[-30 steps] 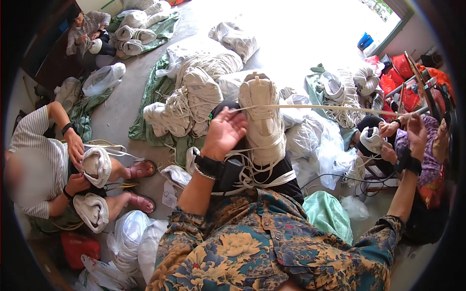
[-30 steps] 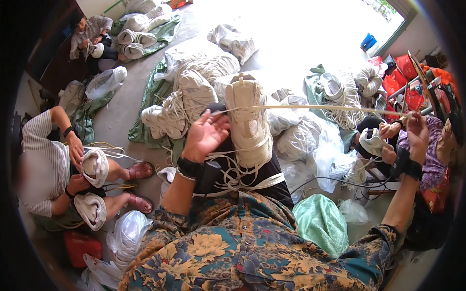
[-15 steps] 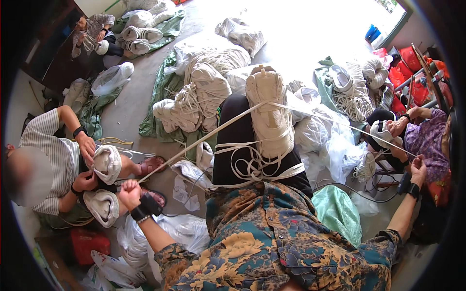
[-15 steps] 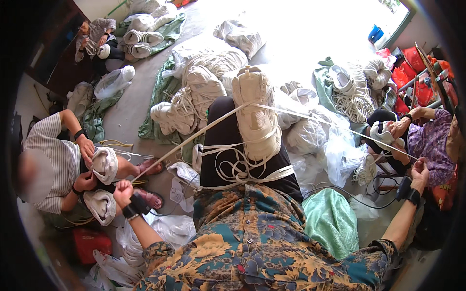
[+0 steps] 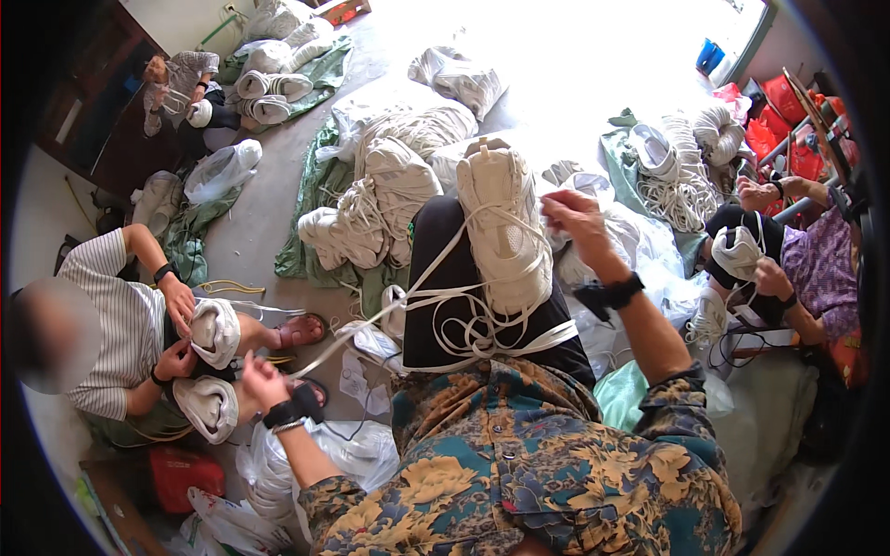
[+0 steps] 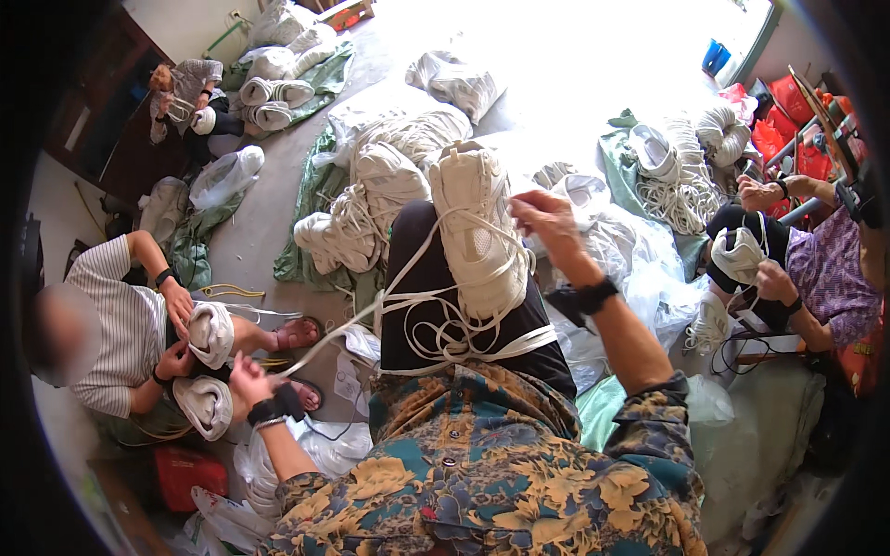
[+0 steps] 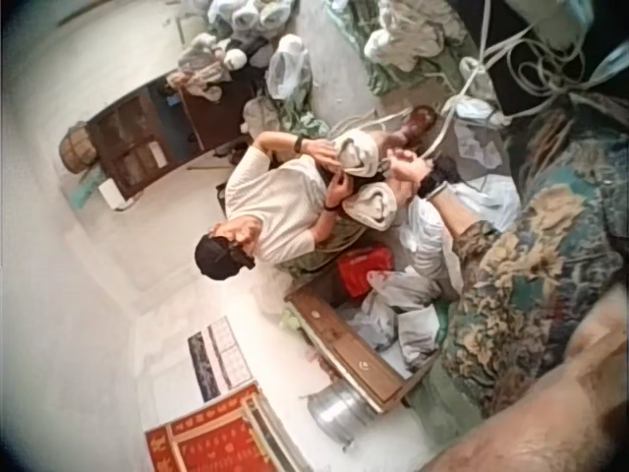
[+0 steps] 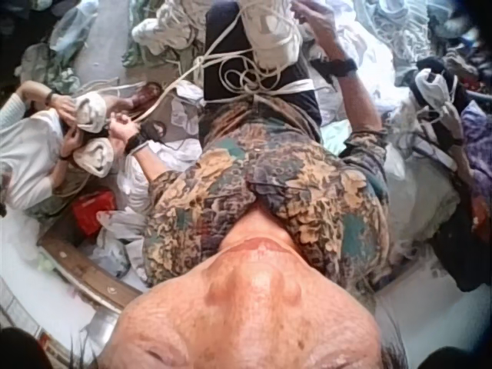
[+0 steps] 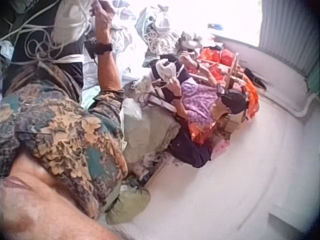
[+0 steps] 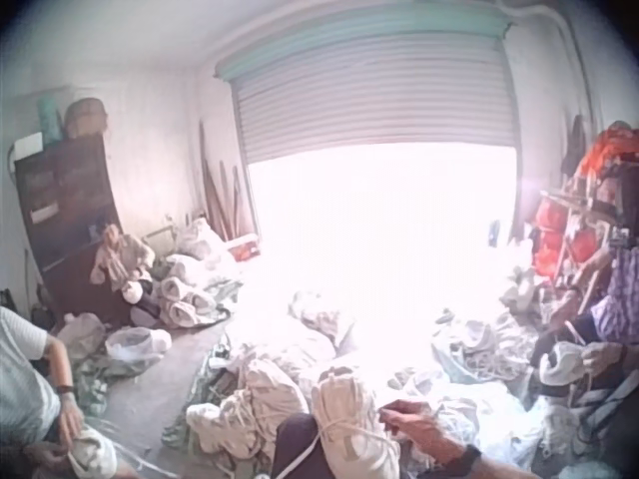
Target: Lacing white sneakers in a shoe manufacturing facility.
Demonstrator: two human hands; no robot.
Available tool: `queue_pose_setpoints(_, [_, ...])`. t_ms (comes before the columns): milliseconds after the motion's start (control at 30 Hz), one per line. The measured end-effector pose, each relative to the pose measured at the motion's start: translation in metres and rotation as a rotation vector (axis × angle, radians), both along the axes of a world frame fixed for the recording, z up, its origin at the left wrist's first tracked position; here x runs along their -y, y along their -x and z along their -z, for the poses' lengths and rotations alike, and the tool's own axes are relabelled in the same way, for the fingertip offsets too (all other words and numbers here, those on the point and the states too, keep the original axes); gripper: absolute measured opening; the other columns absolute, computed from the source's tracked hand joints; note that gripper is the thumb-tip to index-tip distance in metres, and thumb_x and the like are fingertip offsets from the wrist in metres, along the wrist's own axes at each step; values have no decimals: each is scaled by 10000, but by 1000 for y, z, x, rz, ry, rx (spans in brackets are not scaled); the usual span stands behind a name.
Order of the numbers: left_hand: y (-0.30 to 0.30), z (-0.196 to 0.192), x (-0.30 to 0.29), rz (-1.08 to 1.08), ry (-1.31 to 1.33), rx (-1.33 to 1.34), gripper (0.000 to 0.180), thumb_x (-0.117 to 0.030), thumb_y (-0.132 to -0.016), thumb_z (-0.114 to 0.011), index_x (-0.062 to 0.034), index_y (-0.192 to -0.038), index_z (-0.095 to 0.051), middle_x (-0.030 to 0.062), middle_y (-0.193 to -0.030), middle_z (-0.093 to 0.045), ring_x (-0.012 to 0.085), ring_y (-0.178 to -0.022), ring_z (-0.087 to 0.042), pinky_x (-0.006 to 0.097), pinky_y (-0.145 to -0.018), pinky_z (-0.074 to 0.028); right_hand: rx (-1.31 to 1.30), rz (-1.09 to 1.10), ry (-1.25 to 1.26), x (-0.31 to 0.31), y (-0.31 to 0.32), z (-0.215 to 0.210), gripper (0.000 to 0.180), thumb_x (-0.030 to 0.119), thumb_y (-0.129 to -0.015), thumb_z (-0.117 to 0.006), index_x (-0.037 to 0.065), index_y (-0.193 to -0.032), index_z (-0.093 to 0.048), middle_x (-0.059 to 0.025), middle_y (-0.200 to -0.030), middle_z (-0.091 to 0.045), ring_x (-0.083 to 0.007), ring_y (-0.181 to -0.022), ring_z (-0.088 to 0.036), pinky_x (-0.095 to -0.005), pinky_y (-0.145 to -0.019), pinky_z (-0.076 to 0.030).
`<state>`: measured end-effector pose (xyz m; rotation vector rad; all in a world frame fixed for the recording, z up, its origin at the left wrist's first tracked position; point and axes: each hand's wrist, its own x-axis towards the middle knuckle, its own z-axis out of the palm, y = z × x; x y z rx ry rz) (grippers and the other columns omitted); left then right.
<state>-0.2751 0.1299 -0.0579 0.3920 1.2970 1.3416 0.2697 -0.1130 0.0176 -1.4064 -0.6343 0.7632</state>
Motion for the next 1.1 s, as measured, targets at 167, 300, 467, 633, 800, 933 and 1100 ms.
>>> queue_pose_setpoints(167, [-200, -67, 35, 601, -171, -325, 140, -128, -825, -550, -28, -904, -609, 12, -588, -516, 67, -447, -434, 181, -385, -318, -66, -6, -88, -34, 14, 14, 125, 120, -830, -592, -3, -838, -614, -8, -644, -575, -58, -555, -511, -188, -505, -413])
queue_pose_setpoints(300, [-301, -72, 47, 1038, -382, -288, 153, -87, -849, -493, -26, -887, -628, 16, -680, -577, 65, -557, -507, 176, -472, -382, -25, -32, 2, -34, 6, 13, 126, 120, -828, -591, -2, -796, -600, -3, -624, -562, -53, -528, -493, -184, -487, -406])
queue_pose_setpoints(467, [-360, -66, 55, 1369, -554, -373, 209, -151, -879, -487, -4, -802, -616, -4, -640, -554, 50, -552, -497, 194, -489, -395, -16, -102, 68, -36, 3, -1, 112, 112, -826, -572, 9, -788, -588, 2, -627, -555, -42, -519, -475, -174, -480, -398])
queue_pose_setpoints(633, [-367, -63, 55, 1390, -663, -449, 212, -148, -872, -502, -15, -740, -601, -23, -579, -519, 34, -500, -447, 193, -451, -370, 20, -103, 131, -38, 3, -3, 113, 118, -818, -569, 10, -792, -589, 8, -630, -552, -37, -520, -469, -175, -477, -394])
queue_pose_setpoints(800, [-366, -70, 55, 1370, -756, -520, 236, -142, -862, -505, -12, -684, -590, -16, -552, -513, 40, -490, -433, 201, -444, -353, 255, -107, 323, -46, -2, -19, 153, 142, -772, -584, -10, -790, -585, -42, -589, -561, -97, -513, -518, -228, -485, -419])
queue_pose_setpoints(933, [-368, -74, 56, 1365, -737, -500, 242, -139, -842, -510, 15, -671, -584, 11, -541, -518, 55, -501, -449, 219, -456, -363, 1042, -134, 388, -61, 12, -41, 141, 94, -714, -538, -37, -753, -570, -172, -581, -568, -279, -543, -587, -364, -534, -465])
queue_pose_setpoints(1100, [-381, -77, 50, 1292, -907, -804, 217, -159, -738, -505, 27, -740, -616, 191, -676, -597, 301, -615, -597, 384, -603, -458, 1397, -180, 449, -73, 15, -43, 110, 82, -709, -523, -15, -709, -577, -170, -577, -573, -325, -551, -587, -388, -558, -471])
